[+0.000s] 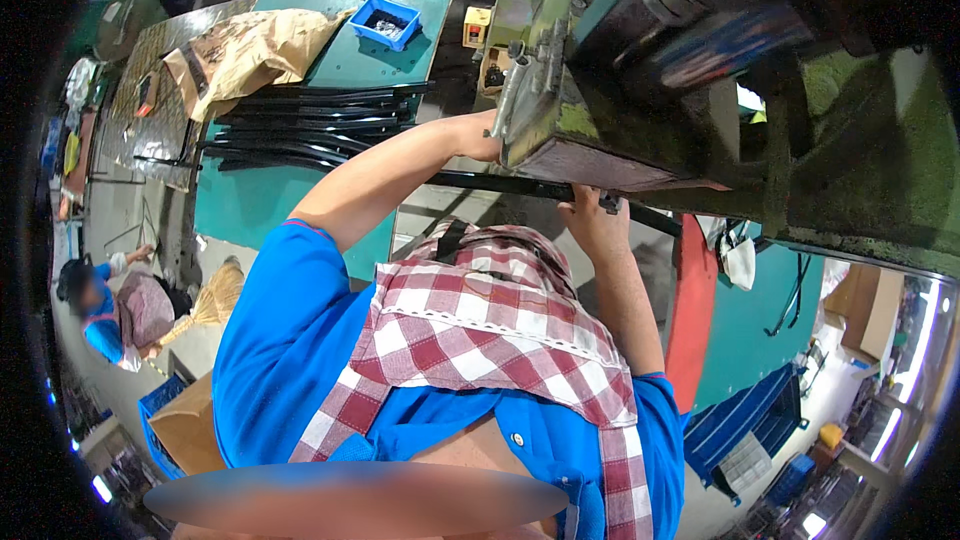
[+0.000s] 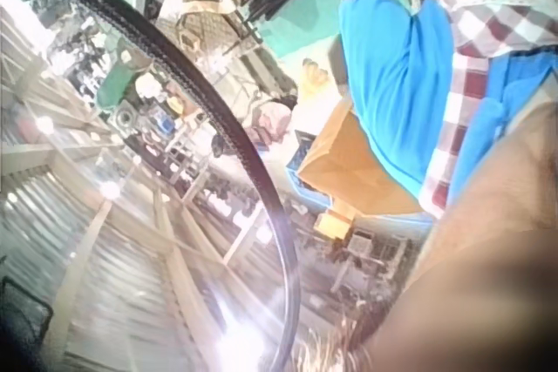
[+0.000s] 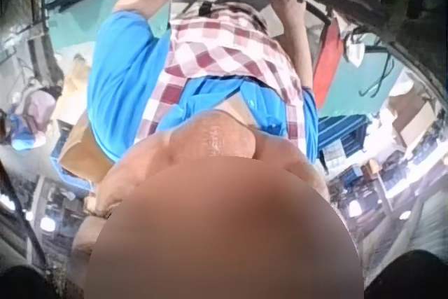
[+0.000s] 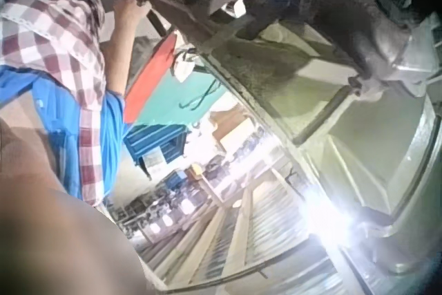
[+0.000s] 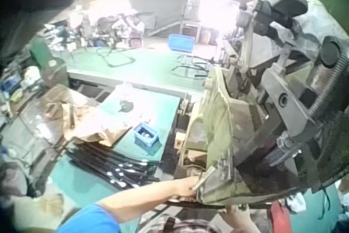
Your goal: The person repeatedly picks up black metal rods, inserts them into a bending machine, and operates the lever to bend them. The bent rods are then placed into a blue crate. The process is repeated continuously throughout the clip.
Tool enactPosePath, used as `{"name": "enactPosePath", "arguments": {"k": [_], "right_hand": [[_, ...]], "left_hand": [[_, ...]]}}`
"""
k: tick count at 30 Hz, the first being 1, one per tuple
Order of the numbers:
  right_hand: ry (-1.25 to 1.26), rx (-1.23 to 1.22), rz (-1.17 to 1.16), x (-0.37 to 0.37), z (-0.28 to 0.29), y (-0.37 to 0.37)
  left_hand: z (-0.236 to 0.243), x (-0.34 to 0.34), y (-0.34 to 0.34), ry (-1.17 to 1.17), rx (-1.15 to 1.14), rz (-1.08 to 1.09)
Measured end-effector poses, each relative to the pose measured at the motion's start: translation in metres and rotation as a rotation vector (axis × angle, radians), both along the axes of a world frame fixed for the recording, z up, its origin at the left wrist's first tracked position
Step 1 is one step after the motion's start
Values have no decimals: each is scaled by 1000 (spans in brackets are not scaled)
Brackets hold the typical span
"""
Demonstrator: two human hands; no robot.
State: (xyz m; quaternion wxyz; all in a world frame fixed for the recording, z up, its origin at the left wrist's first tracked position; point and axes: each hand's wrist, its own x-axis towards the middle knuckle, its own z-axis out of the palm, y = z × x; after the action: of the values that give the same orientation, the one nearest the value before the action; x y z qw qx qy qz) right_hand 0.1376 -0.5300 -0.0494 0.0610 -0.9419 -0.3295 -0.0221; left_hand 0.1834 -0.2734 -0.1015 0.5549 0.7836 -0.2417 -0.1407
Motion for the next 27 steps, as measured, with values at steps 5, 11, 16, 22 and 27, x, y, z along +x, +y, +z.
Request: {"name": "enactPosePath", "arguments": {"k": [5, 11, 16, 22, 27], "right_hand": [[55, 89, 23, 5, -7, 8], [19, 195, 195, 15, -10, 23], [91, 142, 212, 31, -17, 42], [172, 196, 104, 30, -14, 72], [148, 171, 160, 40, -37, 74]], "left_hand": [[18, -13, 14, 205, 15, 142], [1, -25, 26, 326, 178, 232], [-19, -41, 30, -139, 440, 401], [80, -61, 22, 332, 348, 252], [51, -44, 25, 330, 389, 161]]}}
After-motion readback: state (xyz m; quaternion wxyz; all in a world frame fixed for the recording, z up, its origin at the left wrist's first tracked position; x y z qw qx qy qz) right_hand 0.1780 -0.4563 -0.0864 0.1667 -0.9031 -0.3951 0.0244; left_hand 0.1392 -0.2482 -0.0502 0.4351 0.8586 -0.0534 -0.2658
